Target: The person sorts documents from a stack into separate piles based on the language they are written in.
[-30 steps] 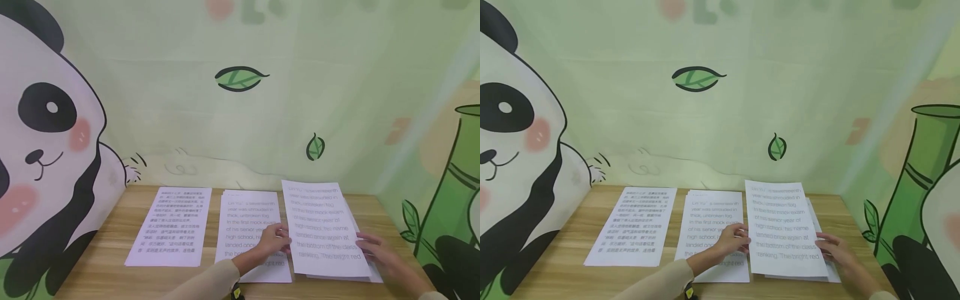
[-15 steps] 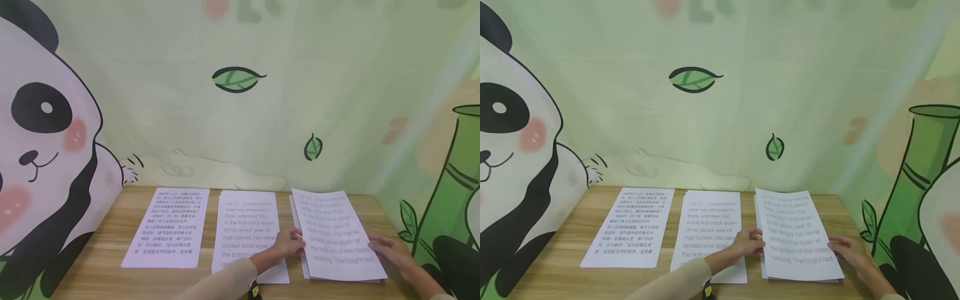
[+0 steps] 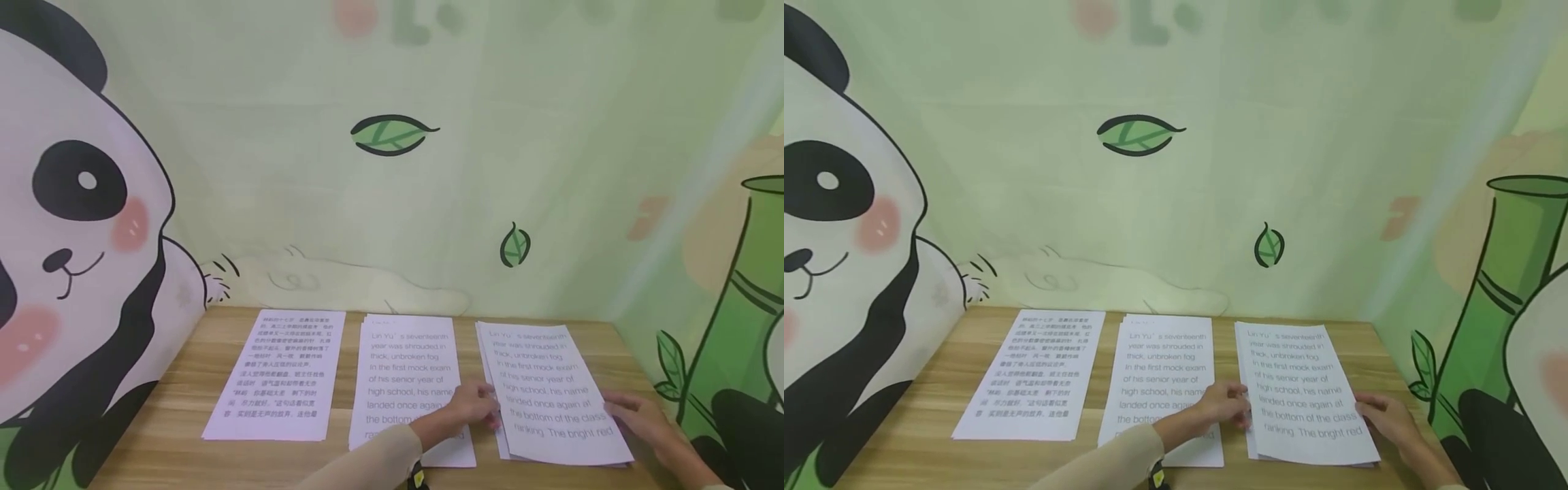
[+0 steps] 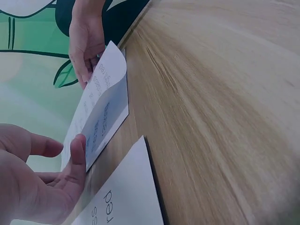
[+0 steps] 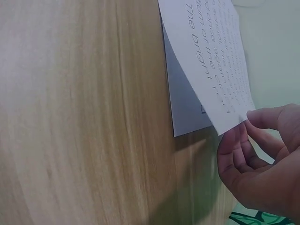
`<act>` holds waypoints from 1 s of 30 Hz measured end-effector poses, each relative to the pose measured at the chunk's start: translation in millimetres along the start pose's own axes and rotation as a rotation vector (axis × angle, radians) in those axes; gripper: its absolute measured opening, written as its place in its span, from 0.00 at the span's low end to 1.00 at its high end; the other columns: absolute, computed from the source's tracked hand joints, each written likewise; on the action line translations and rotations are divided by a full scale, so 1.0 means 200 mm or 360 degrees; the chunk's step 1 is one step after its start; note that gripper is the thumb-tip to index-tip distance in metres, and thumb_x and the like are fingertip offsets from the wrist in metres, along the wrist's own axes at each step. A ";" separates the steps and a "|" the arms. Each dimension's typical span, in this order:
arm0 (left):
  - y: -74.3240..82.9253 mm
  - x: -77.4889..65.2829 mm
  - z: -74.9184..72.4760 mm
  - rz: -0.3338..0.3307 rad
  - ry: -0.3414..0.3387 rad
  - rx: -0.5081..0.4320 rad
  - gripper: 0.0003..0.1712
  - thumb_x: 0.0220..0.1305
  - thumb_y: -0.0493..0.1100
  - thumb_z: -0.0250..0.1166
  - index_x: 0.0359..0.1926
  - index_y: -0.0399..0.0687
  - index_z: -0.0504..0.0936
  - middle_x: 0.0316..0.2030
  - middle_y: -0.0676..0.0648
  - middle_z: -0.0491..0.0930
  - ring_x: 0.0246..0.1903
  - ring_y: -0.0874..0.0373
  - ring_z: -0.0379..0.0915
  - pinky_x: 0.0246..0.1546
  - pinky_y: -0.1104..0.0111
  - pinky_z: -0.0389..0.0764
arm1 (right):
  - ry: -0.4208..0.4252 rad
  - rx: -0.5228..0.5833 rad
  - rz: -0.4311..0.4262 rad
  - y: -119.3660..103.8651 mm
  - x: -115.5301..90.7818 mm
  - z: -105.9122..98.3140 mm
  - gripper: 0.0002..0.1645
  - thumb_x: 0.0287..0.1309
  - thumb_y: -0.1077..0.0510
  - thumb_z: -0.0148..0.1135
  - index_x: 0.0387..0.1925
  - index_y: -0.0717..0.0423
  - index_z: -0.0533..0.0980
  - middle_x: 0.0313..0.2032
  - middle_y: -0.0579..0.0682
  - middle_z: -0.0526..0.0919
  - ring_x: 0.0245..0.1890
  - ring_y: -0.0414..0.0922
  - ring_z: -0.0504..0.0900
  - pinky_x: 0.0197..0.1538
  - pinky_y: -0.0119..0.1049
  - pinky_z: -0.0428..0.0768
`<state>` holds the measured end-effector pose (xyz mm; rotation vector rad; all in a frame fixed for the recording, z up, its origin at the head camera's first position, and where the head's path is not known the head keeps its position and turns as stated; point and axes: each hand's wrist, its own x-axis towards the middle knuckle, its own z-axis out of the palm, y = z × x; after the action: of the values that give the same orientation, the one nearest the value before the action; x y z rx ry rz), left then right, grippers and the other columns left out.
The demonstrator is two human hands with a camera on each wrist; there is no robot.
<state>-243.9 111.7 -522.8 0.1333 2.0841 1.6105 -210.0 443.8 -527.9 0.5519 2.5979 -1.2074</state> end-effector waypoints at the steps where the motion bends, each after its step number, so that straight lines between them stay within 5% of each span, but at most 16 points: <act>1: 0.00 0.00 0.00 -0.0002 -0.0010 0.0017 0.26 0.65 0.36 0.64 0.64 0.38 0.77 0.28 0.46 0.84 0.25 0.57 0.83 0.36 0.68 0.84 | -0.0002 -0.0018 0.0007 0.00 0.00 0.00 0.34 0.70 0.50 0.58 0.67 0.69 0.69 0.63 0.73 0.75 0.62 0.71 0.72 0.61 0.64 0.72; 4: 0.00 -0.01 0.00 0.0014 -0.0036 0.0044 0.27 0.64 0.35 0.65 0.64 0.36 0.77 0.28 0.45 0.85 0.26 0.56 0.83 0.36 0.67 0.84 | -0.0019 -0.0064 0.0013 0.00 0.00 0.01 0.33 0.70 0.51 0.57 0.66 0.70 0.69 0.63 0.74 0.73 0.60 0.70 0.74 0.59 0.61 0.76; 10: -0.01 -0.02 -0.03 0.0082 -0.0067 0.0151 0.27 0.63 0.36 0.66 0.63 0.34 0.77 0.30 0.47 0.82 0.30 0.54 0.83 0.37 0.66 0.83 | -0.0031 -0.0033 -0.0008 0.00 -0.01 0.01 0.29 0.69 0.57 0.57 0.64 0.73 0.70 0.48 0.67 0.84 0.41 0.49 0.83 0.36 0.34 0.80; 16: -0.04 -0.02 -0.12 0.0117 -0.0128 0.0155 0.29 0.64 0.39 0.65 0.66 0.36 0.75 0.37 0.47 0.82 0.33 0.53 0.84 0.40 0.64 0.86 | -0.0017 -0.0032 -0.0015 -0.01 -0.02 0.01 0.29 0.70 0.56 0.57 0.64 0.73 0.71 0.50 0.69 0.83 0.41 0.46 0.83 0.35 0.31 0.79; 22: -0.06 -0.08 -0.28 0.0191 -0.0115 0.0112 0.28 0.64 0.36 0.64 0.66 0.37 0.76 0.40 0.44 0.83 0.29 0.54 0.83 0.35 0.63 0.87 | 0.0007 -0.0079 -0.0171 -0.07 -0.05 0.02 0.30 0.71 0.54 0.57 0.64 0.73 0.71 0.56 0.74 0.78 0.46 0.51 0.84 0.39 0.35 0.84; 30: -0.15 -0.19 -0.60 0.0179 -0.0026 0.0176 0.27 0.65 0.39 0.65 0.65 0.41 0.78 0.39 0.47 0.83 0.28 0.58 0.81 0.34 0.64 0.86 | -0.0074 -0.0047 -0.0255 -0.22 -0.12 0.11 0.28 0.72 0.57 0.54 0.65 0.71 0.70 0.59 0.75 0.75 0.46 0.48 0.82 0.45 0.40 0.86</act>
<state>-257.7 -17.3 -517.4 0.3058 2.1881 1.5521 -206.3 394.6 -503.8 0.3113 2.6583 -1.2105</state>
